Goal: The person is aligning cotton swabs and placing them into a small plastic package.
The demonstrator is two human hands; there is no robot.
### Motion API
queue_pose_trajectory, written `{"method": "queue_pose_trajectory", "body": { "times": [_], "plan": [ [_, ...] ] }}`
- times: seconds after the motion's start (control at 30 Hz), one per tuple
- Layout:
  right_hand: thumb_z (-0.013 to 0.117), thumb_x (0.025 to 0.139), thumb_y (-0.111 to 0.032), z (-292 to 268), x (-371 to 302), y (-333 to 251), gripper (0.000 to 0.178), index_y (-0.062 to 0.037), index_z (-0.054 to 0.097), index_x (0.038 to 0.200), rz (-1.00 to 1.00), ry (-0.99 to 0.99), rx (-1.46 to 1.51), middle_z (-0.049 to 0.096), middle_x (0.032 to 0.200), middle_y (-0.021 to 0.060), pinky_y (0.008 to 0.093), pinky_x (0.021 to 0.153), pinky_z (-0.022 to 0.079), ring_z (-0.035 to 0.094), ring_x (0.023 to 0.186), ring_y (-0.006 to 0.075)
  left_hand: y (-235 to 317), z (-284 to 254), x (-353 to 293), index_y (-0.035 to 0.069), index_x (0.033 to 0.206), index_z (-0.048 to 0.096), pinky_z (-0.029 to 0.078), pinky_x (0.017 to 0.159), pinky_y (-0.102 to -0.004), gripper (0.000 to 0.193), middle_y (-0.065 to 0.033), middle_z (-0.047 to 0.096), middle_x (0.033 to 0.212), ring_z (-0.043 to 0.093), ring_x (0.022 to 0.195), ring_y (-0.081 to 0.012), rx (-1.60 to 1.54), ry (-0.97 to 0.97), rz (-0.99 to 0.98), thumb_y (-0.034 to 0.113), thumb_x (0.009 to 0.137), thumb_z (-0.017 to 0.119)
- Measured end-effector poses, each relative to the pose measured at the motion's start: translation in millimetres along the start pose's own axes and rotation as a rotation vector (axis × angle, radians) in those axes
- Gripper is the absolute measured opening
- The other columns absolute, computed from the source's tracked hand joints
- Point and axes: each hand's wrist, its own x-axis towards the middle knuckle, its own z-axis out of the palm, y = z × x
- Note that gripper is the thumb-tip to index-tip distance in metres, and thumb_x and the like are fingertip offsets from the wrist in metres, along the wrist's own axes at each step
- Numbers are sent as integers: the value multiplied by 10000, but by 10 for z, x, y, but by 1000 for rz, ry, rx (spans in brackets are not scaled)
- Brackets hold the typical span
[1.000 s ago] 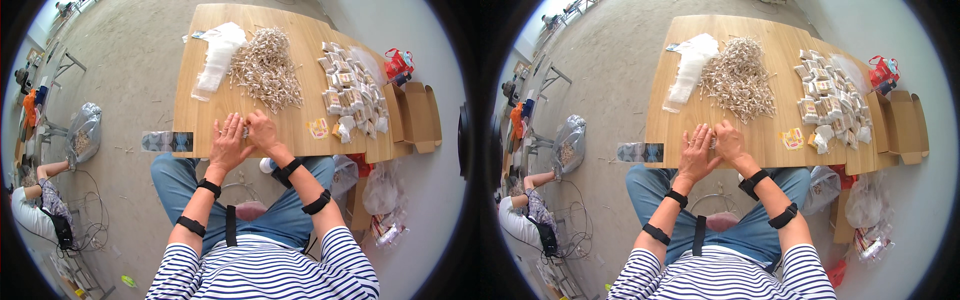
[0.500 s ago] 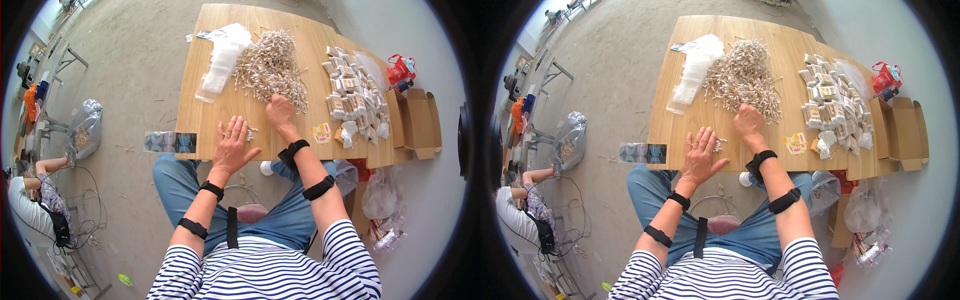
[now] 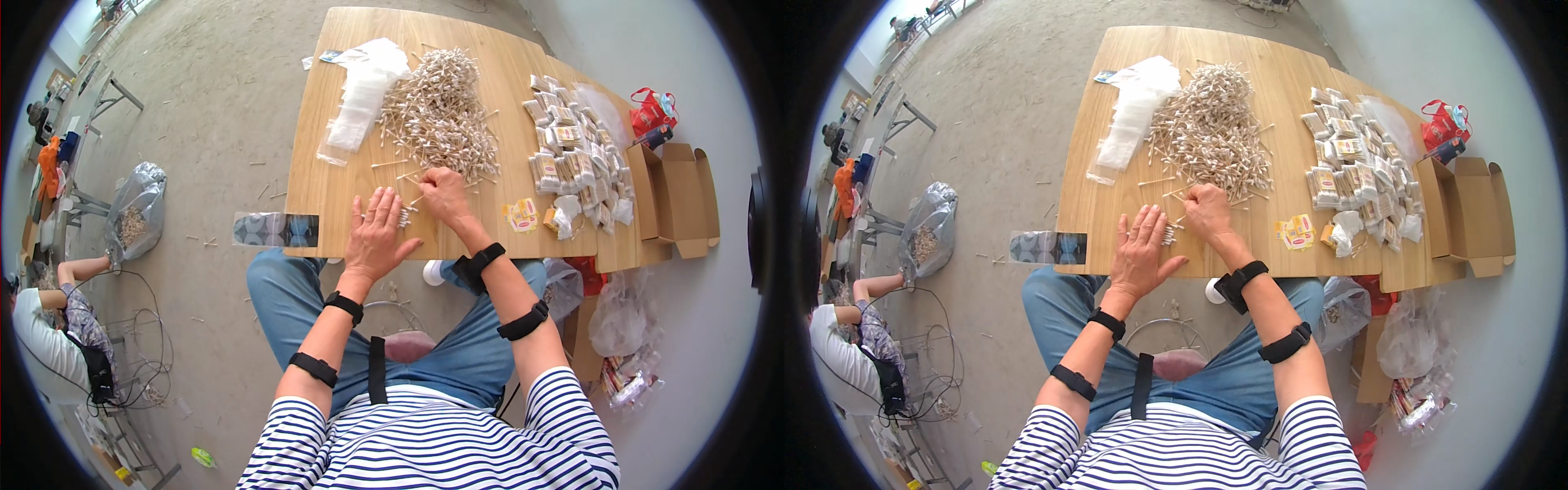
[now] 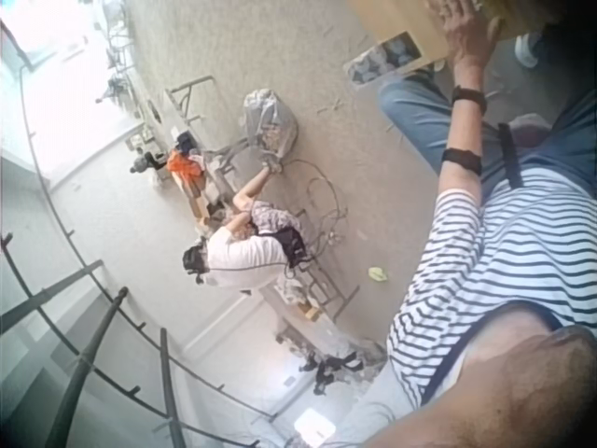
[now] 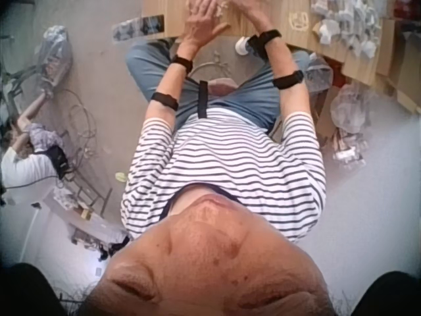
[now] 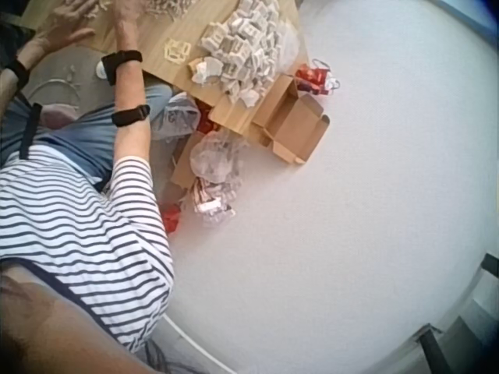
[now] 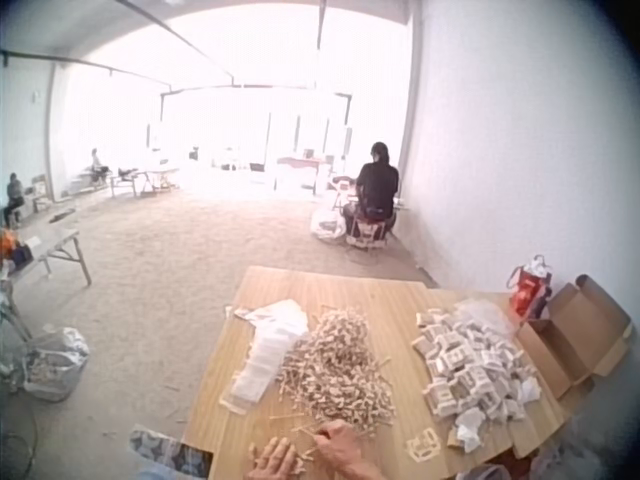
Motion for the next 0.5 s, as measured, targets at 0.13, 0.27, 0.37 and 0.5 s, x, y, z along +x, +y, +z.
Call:
{"method": "queue_pose_trajectory", "body": {
  "times": [0.13, 0.27, 0.37, 0.5],
  "plan": [
    [643, 772, -106, -125, -20, 65, 141, -11, 732, 824, 89, 86, 106, 696, 758, 189, 393, 703, 556, 703, 717, 307, -14, 14, -17, 20, 1446, 476, 161, 1225, -541, 886, -135, 438, 1535, 341, 1474, -273, 22, 0, -9, 638, 832, 644],
    [631, 831, -48, -278, -101, 252, 101, 12, 712, 828, 262, 191, 221, 697, 724, 146, 332, 568, 549, 693, 581, 212, -11, 9, -21, 23, 1443, 479, 156, 1227, -538, 881, -136, 443, 1531, 342, 1474, -272, 25, 2, -6, 637, 833, 643],
    [611, 878, -3, -339, -149, 296, 93, 22, 701, 868, 240, 334, 456, 694, 748, 97, 287, 498, 531, 678, 537, 151, -9, 8, -11, 24, 1441, 481, 157, 1227, -537, 878, -135, 447, 1528, 344, 1472, -270, 21, 6, -4, 635, 832, 645],
    [619, 891, 8, -392, -208, 364, 79, 39, 690, 906, 259, 255, 359, 698, 818, 81, 271, 506, 541, 689, 567, 147, -4, 6, -9, 26, 1437, 482, 163, 1225, -537, 874, -131, 454, 1522, 350, 1469, -266, 30, 5, 1, 631, 830, 649]
  ]
}}
